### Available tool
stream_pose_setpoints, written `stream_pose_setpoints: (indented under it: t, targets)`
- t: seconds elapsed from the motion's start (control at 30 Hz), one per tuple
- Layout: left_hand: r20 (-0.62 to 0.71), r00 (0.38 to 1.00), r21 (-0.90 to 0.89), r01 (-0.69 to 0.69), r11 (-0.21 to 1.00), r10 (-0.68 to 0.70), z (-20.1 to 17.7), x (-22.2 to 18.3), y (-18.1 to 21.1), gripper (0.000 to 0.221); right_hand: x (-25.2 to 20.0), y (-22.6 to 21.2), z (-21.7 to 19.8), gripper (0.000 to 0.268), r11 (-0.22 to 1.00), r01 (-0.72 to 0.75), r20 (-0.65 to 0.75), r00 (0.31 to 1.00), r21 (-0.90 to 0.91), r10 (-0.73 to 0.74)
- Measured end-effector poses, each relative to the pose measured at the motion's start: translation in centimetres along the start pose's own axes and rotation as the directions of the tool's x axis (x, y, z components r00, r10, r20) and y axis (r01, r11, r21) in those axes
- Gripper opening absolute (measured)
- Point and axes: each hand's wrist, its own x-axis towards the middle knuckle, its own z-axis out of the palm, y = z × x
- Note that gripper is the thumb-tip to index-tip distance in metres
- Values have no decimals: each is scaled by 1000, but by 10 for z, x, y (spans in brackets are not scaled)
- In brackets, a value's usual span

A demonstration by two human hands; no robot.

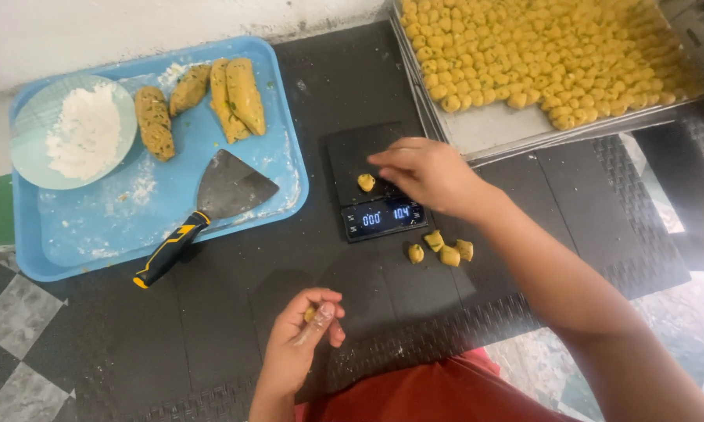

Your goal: Rolling dough into ropes, cutting them into small uniform pieces, weighing them on a digital scale, and arranging them on a baking tray.

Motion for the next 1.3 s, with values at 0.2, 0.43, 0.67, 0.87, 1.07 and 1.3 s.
stream_pose_setpoints:
  t: [0.2,0.43,0.67,0.87,1.07,1.3]
  targets:
    - [-28,998,107,61,992,-58,22,0,16,25,13,16,58,13,858,202,-40,968,-472,-250]
    - [-134,988,73,88,993,-78,-4,5,-8,23,-32,-5,-4,23,959,-41,-146,986,280,85]
    - [-131,990,87,-41,995,52,-9,20,-41,32,-97,55,-35,32,830,-474,-37,862,294,505]
    - [-42,999,127,24,992,-19,14,18,-22,49,-83,84,-82,21,753,-649,-260,713,109,651]
    - [-102,993,158,79,984,-64,5,15,-26,48,-95,143,-70,27,871,-434,-330,877,-231,349]
    - [-181,981,168,102,980,-71,5,6,-20,46,-82,143,-57,27,770,-483,-267,875,-417,404]
